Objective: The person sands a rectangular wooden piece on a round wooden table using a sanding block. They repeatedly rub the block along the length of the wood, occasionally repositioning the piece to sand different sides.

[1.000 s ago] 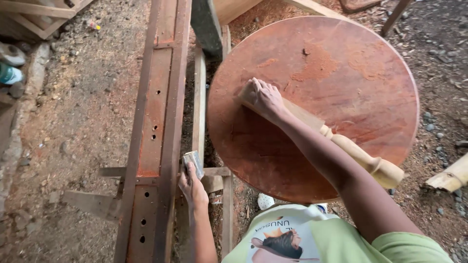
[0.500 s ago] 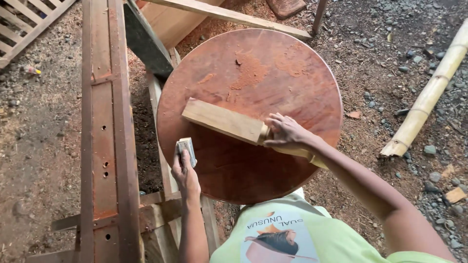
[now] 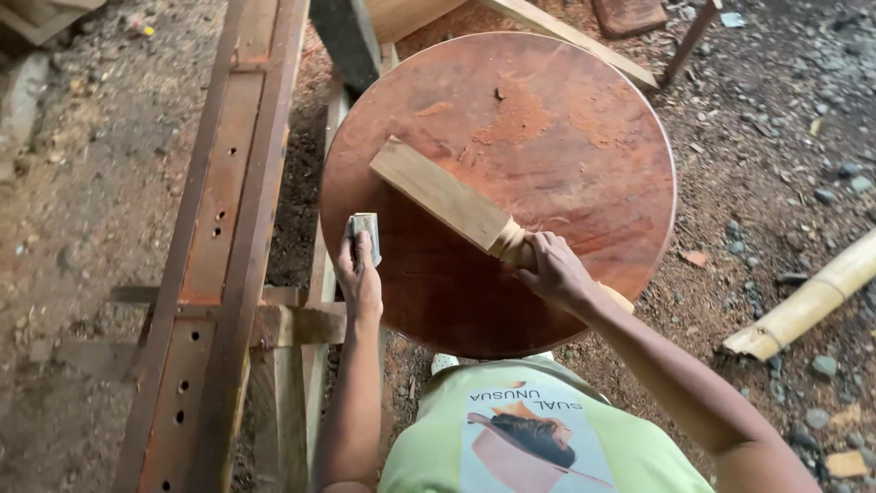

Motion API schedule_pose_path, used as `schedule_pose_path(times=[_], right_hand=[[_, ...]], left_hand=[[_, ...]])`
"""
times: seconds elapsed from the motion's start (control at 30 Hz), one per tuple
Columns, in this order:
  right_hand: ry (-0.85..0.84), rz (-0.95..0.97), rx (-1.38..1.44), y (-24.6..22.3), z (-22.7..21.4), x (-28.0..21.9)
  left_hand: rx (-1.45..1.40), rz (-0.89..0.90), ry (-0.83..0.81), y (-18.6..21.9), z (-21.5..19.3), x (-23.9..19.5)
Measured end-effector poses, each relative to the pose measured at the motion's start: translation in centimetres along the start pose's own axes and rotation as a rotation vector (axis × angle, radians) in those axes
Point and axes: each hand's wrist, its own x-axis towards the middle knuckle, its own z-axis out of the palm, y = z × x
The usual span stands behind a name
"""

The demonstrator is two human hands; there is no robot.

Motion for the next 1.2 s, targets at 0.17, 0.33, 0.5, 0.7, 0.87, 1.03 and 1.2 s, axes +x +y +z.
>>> schedule_pose_path(times=[0.17,0.33,0.5,0.7,0.87,1.03,1.2], right_hand=[[0.304,-0.259,-0.501,-1.1,3.3,-1.6],[0.274,-0.207,-0.410,-4.8,1.8,-2.8],[0.124,-0.142,-0.455,-4.9,2.9,-3.1],[-0.042,-0.075,-0.391,-4.8,3.0,-3.5],[-0.127,-0.039,-0.219,-3.1,2.4,-2.0],[-0.127,-0.022,-0.164,-1.6,2.5,-1.1],[-0.157,0.008,-0.109,-3.1,0.7,-1.6]], left_hand=[[-0.007,0.038,0.076,-1.4,-1.7,-1.1],[-0.050,0.023,0.144,-0.7,-2.2,-2.6],[0.039,0.038,0.169,3.1,-1.5,-6.1],[0.414,0.747,0.264,-3.4,2.8,-7.1],[0.519,1.036,0.156,-2.4,5.9,-9.9],[0.603,1.118,0.178,-1.8,6.7,-9.6],[0.609,1.156,0.149,-2.2,6.7,-6.0]])
